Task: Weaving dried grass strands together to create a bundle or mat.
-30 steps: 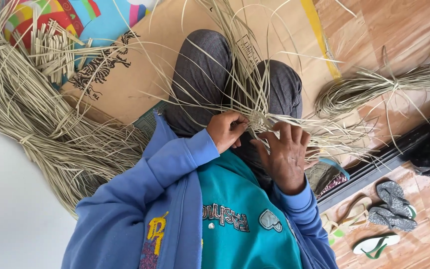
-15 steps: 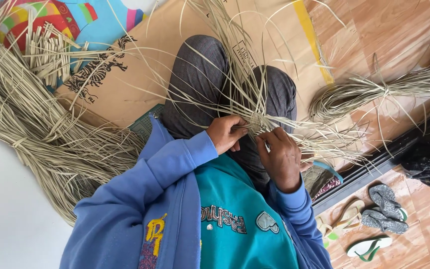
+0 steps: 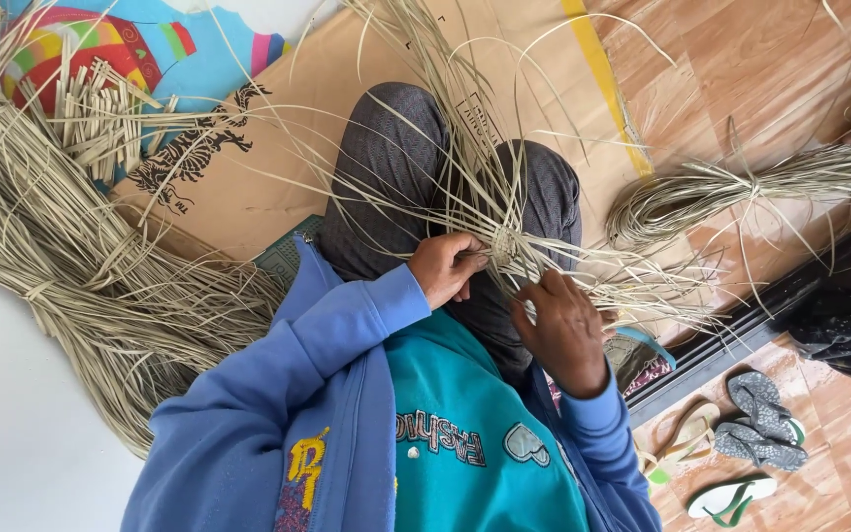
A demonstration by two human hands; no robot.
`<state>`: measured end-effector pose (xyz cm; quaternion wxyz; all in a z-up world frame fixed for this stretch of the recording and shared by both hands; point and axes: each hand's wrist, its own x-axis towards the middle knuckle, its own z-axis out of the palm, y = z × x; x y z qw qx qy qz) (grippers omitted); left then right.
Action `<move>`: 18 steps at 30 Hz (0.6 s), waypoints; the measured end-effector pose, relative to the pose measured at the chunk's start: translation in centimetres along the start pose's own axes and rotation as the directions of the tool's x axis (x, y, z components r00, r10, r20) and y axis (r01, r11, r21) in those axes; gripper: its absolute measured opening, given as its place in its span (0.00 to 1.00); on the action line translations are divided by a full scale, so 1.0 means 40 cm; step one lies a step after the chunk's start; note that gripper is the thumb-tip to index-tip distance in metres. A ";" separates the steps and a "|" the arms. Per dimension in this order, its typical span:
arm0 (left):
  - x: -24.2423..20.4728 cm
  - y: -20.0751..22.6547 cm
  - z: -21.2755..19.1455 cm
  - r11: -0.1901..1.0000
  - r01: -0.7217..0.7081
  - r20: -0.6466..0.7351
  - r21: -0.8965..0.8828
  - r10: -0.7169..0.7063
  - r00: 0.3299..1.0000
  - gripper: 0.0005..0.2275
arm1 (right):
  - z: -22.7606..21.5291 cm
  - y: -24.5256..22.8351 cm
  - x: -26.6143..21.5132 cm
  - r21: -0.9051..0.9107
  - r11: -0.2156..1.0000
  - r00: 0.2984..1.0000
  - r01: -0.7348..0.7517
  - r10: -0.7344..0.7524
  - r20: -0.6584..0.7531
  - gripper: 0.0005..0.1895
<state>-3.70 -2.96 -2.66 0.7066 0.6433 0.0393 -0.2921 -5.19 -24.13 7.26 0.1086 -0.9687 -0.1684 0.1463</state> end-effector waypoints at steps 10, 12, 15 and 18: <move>0.008 0.024 -0.024 1.000 -0.006 -0.012 -0.002 0.006 1.000 0.10 | -0.068 0.178 -0.151 -0.332 0.801 0.661 -0.498 0.599 0.453 0.24; 0.012 0.039 -0.025 0.999 0.004 -0.021 0.042 -0.003 1.000 0.10 | -0.138 0.135 -0.156 -0.156 0.796 0.675 -0.585 0.584 0.451 0.28; 0.020 0.043 -0.026 0.996 0.002 -0.004 0.094 -0.002 1.000 0.11 | -0.147 0.065 -0.143 0.170 0.936 0.951 -0.309 0.302 0.067 0.10; 0.025 0.038 -0.022 0.992 0.012 0.013 0.127 -0.014 1.000 0.12 | -0.140 -0.026 -0.045 0.417 0.903 0.980 -0.107 0.167 -0.111 0.05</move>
